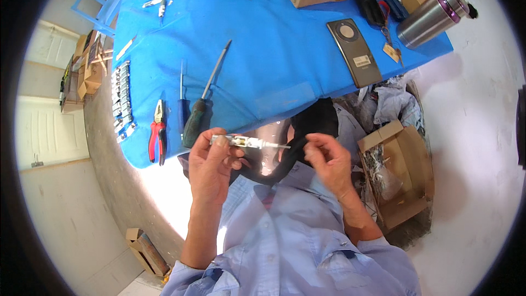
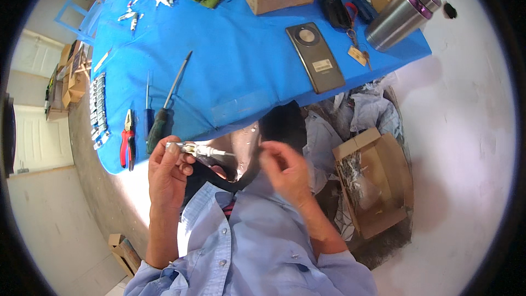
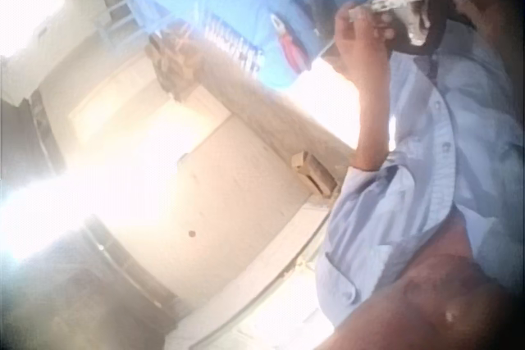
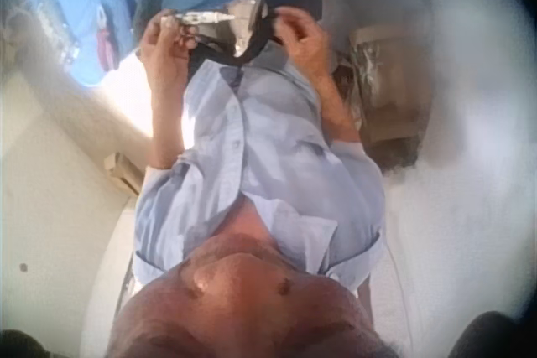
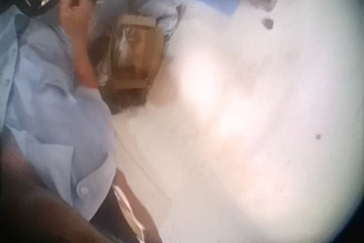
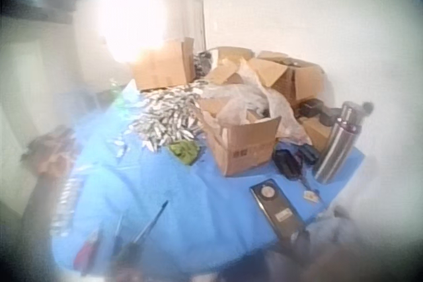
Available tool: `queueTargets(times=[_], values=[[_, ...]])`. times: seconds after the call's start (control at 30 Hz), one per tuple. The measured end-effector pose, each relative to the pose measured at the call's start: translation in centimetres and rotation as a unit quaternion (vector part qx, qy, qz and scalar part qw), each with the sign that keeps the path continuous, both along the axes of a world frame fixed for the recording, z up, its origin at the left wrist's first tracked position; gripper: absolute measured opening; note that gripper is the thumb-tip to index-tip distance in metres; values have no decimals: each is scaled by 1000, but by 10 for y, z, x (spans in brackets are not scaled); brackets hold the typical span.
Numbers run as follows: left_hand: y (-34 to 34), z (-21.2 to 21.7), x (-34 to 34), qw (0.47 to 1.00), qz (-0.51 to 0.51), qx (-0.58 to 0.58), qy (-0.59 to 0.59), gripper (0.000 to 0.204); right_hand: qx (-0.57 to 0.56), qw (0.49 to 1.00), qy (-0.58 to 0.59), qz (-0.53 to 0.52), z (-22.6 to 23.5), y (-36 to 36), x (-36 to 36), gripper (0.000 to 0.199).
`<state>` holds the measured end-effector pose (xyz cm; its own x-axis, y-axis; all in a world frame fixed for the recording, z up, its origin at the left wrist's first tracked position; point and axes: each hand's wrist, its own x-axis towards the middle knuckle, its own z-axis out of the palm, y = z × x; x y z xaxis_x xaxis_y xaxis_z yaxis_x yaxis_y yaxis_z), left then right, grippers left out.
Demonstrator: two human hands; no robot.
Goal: The person assembles a small metal hardware component by hand, using a screwdriver to tighten a fastener and pliers to hold the parts in place.
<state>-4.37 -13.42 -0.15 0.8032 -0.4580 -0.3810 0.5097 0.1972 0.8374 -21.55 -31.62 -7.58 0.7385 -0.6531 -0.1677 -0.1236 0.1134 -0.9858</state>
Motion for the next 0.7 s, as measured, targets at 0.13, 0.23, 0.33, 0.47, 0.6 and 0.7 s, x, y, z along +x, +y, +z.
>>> queueTargets(times=[0.13, 0.23, 0.33, 0.47, 0.6, 0.7], values=[[0, 3, -7, 998, 25, 2, 53, 20, 131, 978, -142, 73, 31, 35, 43, 35], [3, 1, -14, 998, 25, -16, 58, 20, 178, 966, -170, 77, 45, 45, 60, 30], [11, -1, -16, 999, -9, -10, 29, 22, 195, 969, -139, 63, 43, 43, 63, 26], [16, 2, -20, 997, -58, 50, -9, 26, 158, 976, -133, 70, 45, 35, 68, 23], [16, 3, -27, 989, -81, 68, -101, 26, 135, 979, -125, 90, 56, 31, 75, 23], [16, 7, -29, 981, -106, 83, -141, 25, 169, 972, -138, 86, 57, 32, 79, 23]])
